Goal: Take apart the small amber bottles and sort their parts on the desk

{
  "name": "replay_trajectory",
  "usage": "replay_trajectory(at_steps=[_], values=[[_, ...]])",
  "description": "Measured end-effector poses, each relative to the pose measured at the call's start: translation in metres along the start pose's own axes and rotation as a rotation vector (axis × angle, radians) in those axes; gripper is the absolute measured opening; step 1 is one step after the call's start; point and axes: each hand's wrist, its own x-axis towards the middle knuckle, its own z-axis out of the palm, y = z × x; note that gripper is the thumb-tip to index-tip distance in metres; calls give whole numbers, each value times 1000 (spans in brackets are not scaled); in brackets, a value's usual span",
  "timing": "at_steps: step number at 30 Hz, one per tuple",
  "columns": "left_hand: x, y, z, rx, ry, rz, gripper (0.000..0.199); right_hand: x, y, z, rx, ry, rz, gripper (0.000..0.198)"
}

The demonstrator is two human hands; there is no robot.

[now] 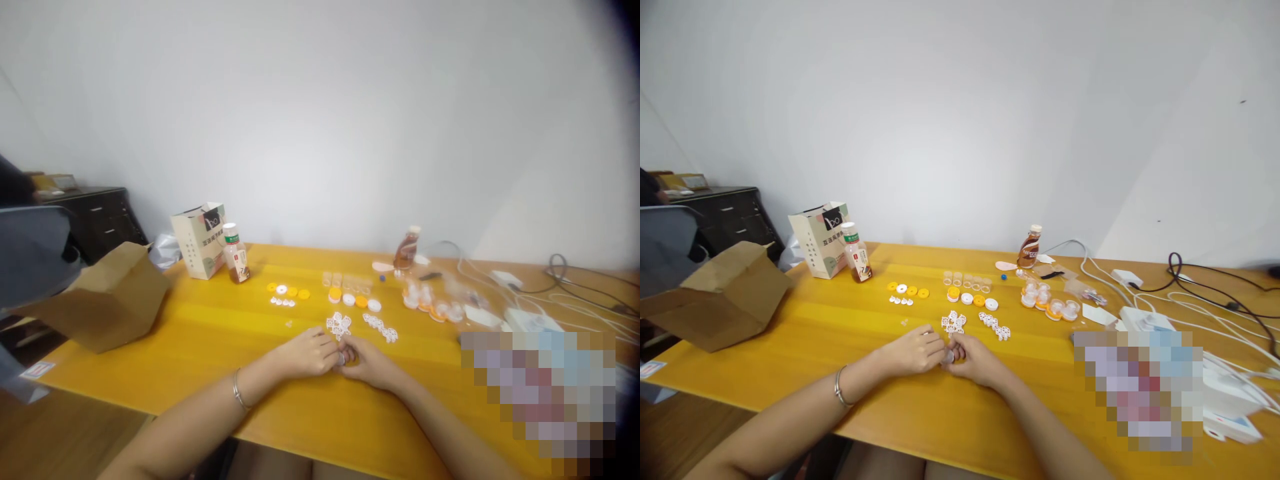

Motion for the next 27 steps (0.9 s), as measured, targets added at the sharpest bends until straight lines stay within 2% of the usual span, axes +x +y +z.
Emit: replay_trajectory(at_steps=[7, 13, 17, 22, 24, 27], values=[[0, 0, 6, -61, -19, -54, 17, 0, -1, 0, -25, -1, 4, 16], [-4, -8, 8, -216, -93, -249, 20, -2, -5, -2, -105, 26, 16, 13], [-22, -39, -3, -208, -205, -484, 13, -4, -8, -3, -125, 26, 49, 17], [-44, -66, -12, -180, -451, -785, 10, -4, -8, -3, -130, 28, 59, 17], [-46, -66, -12, -183, -524, -826, 12, -4, -8, -3, -134, 24, 63, 17], [-44, -63, -10, -177, -558, -817, 15, -4, -9, -4, -142, 15, 80, 18]])
